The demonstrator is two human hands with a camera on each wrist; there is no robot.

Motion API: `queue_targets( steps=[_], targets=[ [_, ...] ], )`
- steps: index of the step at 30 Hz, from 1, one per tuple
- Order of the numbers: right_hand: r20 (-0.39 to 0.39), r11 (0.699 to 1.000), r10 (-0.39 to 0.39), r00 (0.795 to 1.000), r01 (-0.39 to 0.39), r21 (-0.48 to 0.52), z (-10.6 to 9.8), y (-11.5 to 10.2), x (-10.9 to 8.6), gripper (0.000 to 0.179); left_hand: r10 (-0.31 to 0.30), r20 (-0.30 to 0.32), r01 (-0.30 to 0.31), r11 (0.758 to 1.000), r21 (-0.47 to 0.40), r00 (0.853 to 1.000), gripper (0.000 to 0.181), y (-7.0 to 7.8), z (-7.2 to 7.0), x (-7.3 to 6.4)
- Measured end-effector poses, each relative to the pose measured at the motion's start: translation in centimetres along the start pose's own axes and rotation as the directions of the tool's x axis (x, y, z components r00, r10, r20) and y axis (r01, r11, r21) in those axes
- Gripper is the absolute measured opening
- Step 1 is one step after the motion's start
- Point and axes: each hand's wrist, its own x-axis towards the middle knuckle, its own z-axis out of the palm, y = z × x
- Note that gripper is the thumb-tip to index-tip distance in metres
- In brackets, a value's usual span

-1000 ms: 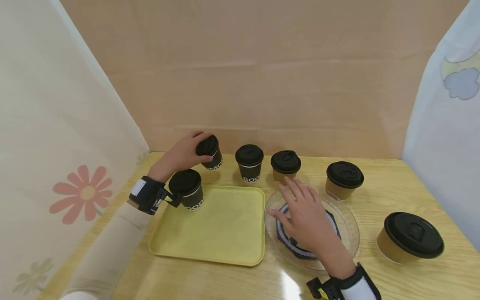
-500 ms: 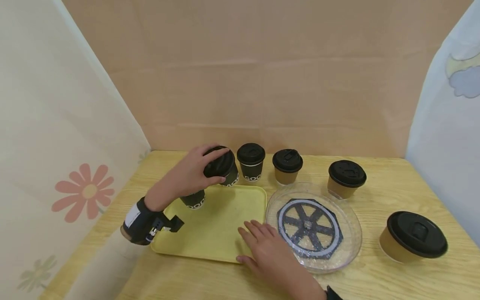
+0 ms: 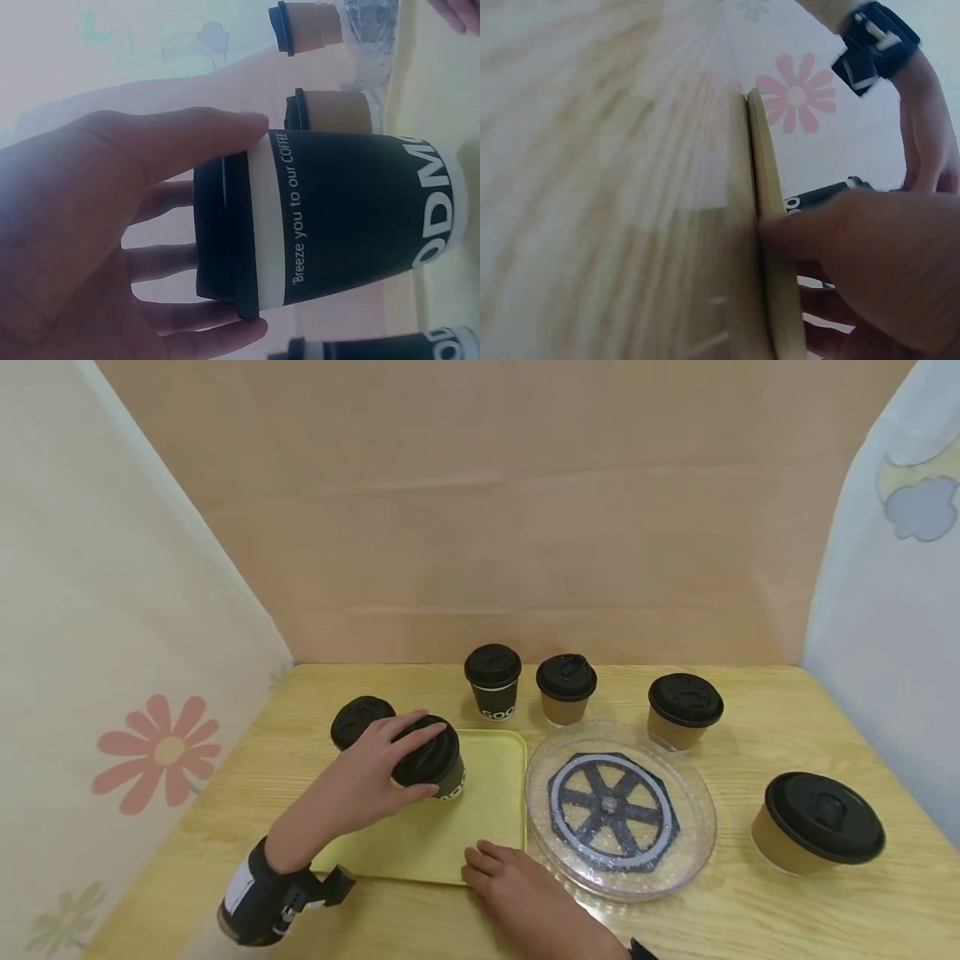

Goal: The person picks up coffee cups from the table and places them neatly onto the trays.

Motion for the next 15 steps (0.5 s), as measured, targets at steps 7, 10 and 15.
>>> queue_targets(
  steps=[7, 10, 15],
  targets=[
    [-0.079, 0.991, -0.030, 0.996, 0.040, 0.128, 0.4, 0.9, 0.0, 0.029, -0.083, 0.016, 0.083, 0.996, -0.039, 0.996, 0.068, -0.8, 1.1, -2.2],
    [-0.136, 0.986, -0.020, 0.991, 0.042, 0.160, 0.6, 1.1, 0.0, 0.025, -0.096, -0.017, 0.095, 0.995, -0.043, 0.995, 0.069, -1.0, 1.7, -2.5],
    [-0.198, 0.981, -0.020, 0.980, 0.057, 0.183, 1.0, 1.3, 0.0, 0.022, -0.094, -0.071, 0.091, 0.995, -0.038, 0.993, 0.066, -1.1, 2.8, -2.7]
  ],
)
